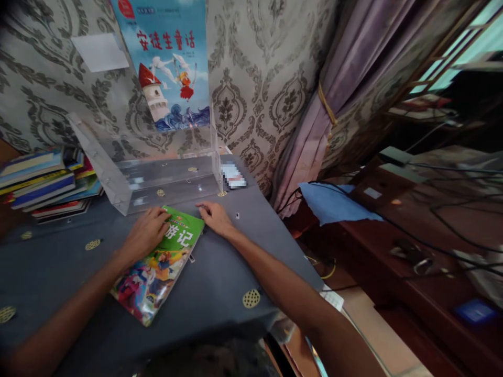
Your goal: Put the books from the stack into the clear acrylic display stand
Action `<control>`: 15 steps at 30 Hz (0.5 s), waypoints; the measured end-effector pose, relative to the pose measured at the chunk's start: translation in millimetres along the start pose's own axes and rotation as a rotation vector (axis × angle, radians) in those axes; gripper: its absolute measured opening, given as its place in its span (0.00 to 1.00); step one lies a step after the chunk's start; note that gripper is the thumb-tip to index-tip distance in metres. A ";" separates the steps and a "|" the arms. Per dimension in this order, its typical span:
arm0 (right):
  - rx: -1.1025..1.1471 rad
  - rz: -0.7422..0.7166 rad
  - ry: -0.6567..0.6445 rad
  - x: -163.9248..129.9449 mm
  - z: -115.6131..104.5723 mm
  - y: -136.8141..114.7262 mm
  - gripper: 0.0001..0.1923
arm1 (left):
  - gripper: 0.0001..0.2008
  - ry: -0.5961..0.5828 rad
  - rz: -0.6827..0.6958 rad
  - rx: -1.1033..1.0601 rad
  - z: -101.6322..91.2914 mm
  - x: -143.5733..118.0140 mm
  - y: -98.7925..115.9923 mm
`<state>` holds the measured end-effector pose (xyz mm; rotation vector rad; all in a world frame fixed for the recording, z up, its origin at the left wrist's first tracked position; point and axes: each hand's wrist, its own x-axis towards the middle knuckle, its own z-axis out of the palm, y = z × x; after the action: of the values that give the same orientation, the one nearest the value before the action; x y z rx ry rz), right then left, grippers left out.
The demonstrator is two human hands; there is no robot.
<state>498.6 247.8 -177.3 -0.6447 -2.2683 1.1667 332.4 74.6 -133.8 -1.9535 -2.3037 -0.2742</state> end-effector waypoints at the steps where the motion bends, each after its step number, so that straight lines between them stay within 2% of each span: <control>1: 0.004 -0.001 -0.004 -2.0 1.3 -0.8 0.16 | 0.13 -0.023 0.032 -0.014 -2.4 -0.7 14.5; 4: 0.044 -0.007 -0.014 -7.9 0.2 0.3 0.16 | 0.16 -0.036 0.066 0.053 -3.1 -7.0 57.5; 7: 0.093 -0.024 -0.008 -13.6 -4.7 3.8 0.16 | 0.14 -0.029 0.047 0.139 -0.2 -13.2 83.8; 11: 0.146 -0.028 0.035 -18.0 -8.0 4.7 0.17 | 0.09 -0.064 0.034 0.202 -1.5 -12.7 89.6; 15: 0.183 -0.035 0.068 -19.1 -9.9 -0.9 0.17 | 0.09 -0.088 0.034 0.166 -5.2 -8.2 84.5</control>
<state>519.1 241.5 -175.7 -0.5622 -2.0790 1.2971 416.8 78.8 -124.6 -1.9566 -2.2612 0.0060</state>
